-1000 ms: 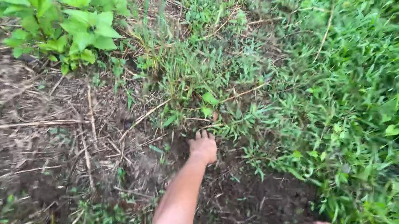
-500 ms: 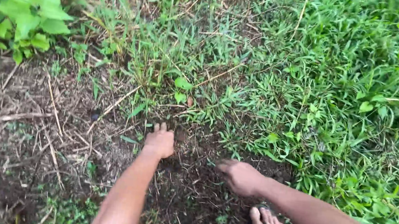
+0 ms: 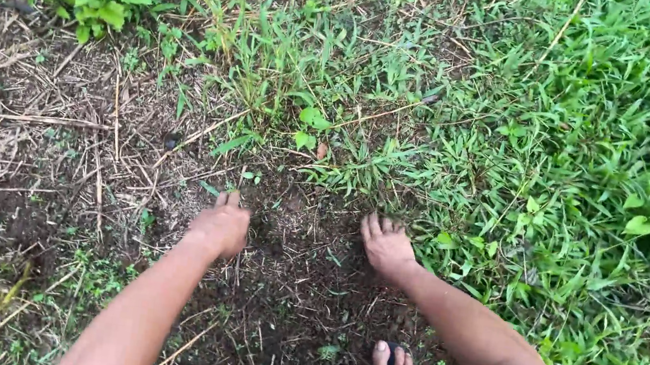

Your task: Pulling weeds or grass from the soil by hand.

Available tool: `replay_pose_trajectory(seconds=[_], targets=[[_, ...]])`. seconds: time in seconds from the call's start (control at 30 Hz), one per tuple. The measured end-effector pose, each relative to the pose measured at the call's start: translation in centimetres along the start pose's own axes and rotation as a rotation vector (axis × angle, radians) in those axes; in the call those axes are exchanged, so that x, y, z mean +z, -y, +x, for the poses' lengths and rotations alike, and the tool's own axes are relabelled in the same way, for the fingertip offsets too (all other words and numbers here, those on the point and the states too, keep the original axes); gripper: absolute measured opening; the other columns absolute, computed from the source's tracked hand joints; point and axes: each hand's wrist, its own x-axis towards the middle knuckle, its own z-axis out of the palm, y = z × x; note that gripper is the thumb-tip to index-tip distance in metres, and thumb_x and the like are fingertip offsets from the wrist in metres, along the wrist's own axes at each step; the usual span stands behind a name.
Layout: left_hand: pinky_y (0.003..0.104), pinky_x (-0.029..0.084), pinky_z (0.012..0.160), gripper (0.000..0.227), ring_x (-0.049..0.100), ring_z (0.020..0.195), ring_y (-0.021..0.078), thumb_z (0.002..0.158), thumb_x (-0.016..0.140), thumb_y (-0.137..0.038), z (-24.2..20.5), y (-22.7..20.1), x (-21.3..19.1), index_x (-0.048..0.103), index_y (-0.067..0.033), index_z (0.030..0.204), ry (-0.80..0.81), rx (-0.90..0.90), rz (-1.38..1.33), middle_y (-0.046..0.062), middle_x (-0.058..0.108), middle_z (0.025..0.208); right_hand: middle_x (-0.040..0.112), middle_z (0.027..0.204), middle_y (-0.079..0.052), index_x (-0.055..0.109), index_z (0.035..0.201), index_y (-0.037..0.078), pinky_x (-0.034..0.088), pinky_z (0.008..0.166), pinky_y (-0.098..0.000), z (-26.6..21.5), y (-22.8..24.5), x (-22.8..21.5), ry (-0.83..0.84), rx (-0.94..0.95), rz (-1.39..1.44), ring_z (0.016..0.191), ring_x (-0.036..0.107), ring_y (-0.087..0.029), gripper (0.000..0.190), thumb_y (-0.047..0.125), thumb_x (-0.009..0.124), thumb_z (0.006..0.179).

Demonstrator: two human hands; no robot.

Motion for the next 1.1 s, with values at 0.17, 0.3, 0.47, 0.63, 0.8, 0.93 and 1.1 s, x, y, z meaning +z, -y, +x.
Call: replay_pose_trajectory(seconds=[0.17,0.3,0.47,0.63,0.8,0.93,1.1], targets=[[0.055,0.029,0.121,0.059,0.019,0.154,0.0377,0.088,0.056,0.0,4.2,-5.3,-1.7,0.054,-0.0148,0.145,-0.136,0.052,-0.058,0.021,0.015,0.167,0.055,0.135,-0.028,0.032,0.15,-0.011,0.064,0.082,-0.0439,1.1,-1.7,-0.6,0.116,0.07,0.048,0.113,0.063,-0.035,0.056,0.008,0.047,0.1],[0.053,0.035,0.119,0.054,0.023,0.154,0.0373,0.094,0.061,-0.017,4.1,-9.0,-2.7,0.051,-0.0088,0.146,-0.125,0.084,-0.085,0.023,0.019,0.166,0.068,0.114,-0.023,0.046,0.137,-0.008,0.062,0.079,-0.0404,2.6,-2.8,1.4,0.002,-0.047,-0.019,0.099,0.07,-0.031,0.042,0.009,0.049,0.098],[0.05,0.042,0.117,0.046,0.031,0.151,0.0411,0.095,0.063,-0.025,3.8,-11.7,-0.5,0.059,-0.0091,0.138,-0.09,0.051,-0.25,0.022,0.029,0.163,0.072,0.105,-0.019,0.063,0.113,-0.001,0.061,0.081,-0.0449,3.1,-3.2,0.8,0.185,-0.026,0.059,0.094,0.073,-0.031,0.026,0.016,0.045,0.104],[0.047,0.041,0.119,0.048,0.042,0.146,0.0394,0.093,0.062,-0.021,5.1,-11.5,4.1,0.058,-0.0092,0.139,-0.082,0.018,-0.318,0.022,0.034,0.161,0.073,0.103,-0.019,0.072,0.097,0.006,0.059,0.088,-0.0452,2.9,-4.2,2.2,0.129,-0.099,0.103,0.095,0.073,-0.032,0.028,0.02,0.049,0.097],[0.046,0.034,0.121,0.048,0.027,0.153,0.0379,0.093,0.064,-0.019,4.6,-11.4,4.9,0.057,-0.0103,0.139,-0.037,-0.049,-0.311,0.021,0.02,0.167,0.075,0.1,-0.023,0.07,0.099,-0.002,0.061,0.084,-0.0456,1.4,-3.4,0.7,0.252,0.102,0.357,0.089,0.076,-0.033,0.036,0.018,0.041,0.102],[0.048,0.034,0.121,0.053,0.025,0.153,0.0382,0.091,0.061,-0.015,5.7,-11.9,6.1,0.053,-0.0116,0.144,-0.101,-0.045,-0.342,0.02,0.02,0.167,0.071,0.099,-0.024,0.062,0.105,-0.003,0.06,0.083,-0.0484,0.9,-3.4,1.3,0.189,0.097,0.383,0.085,0.073,-0.034,0.034,0.026,0.044,0.101],[0.051,0.036,0.119,0.051,0.023,0.154,0.038,0.092,0.063,-0.02,5.3,-13.1,5.0,0.055,-0.0099,0.141,-0.183,0.019,-0.369,0.022,0.022,0.165,0.074,0.091,-0.021,0.061,0.103,0.0,0.063,0.071,-0.0466,-1.2,-2.4,1.9,0.277,0.223,0.579,0.075,0.077,-0.034,0.025,0.016,0.042,0.1]])
